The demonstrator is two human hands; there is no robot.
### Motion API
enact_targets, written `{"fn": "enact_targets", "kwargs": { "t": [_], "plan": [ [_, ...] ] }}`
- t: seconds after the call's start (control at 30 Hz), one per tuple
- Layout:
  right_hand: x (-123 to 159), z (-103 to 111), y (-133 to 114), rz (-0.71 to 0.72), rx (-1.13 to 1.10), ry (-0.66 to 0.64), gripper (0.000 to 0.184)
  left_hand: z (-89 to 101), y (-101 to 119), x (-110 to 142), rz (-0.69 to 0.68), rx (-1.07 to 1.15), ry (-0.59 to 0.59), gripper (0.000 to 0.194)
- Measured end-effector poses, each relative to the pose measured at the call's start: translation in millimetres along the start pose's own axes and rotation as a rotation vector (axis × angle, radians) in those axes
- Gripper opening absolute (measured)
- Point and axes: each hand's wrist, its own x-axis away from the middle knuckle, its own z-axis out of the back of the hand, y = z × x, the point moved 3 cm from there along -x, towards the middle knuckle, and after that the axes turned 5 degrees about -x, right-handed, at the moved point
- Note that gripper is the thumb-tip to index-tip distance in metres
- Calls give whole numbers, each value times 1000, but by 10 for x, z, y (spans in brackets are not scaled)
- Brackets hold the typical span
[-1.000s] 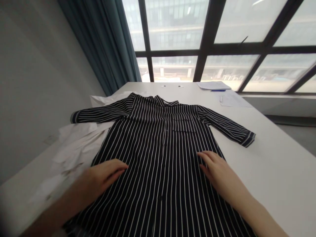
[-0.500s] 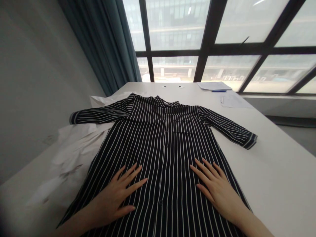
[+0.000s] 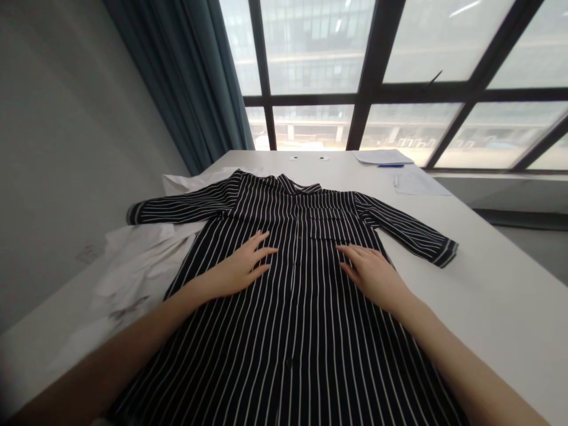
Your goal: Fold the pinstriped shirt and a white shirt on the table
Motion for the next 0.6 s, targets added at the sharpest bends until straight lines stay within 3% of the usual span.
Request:
{"fn": "enact_targets", "kwargs": {
  "t": [0.1, 0.2, 0.33, 0.47, 0.6],
  "plan": [
    [-577, -223, -92, -9, 2, 58, 50, -133, 63, -616, 99, 14, 4, 50],
    [-860, -517, -65, -102, 45, 68, 49, -364, 73, -920, 156, -91, 84, 57],
    [-804, -737, 105, -177, 79, -31, 53, -598, -138, -859, 191, -123, 35, 62],
    [-658, -712, 300, -212, 96, -58, 55, -611, -379, -697, 162, -130, 42, 63],
    [-606, -677, 506, -307, 129, -20, 56, -585, -440, -635, 162, -138, 105, 59]
  ]
}}
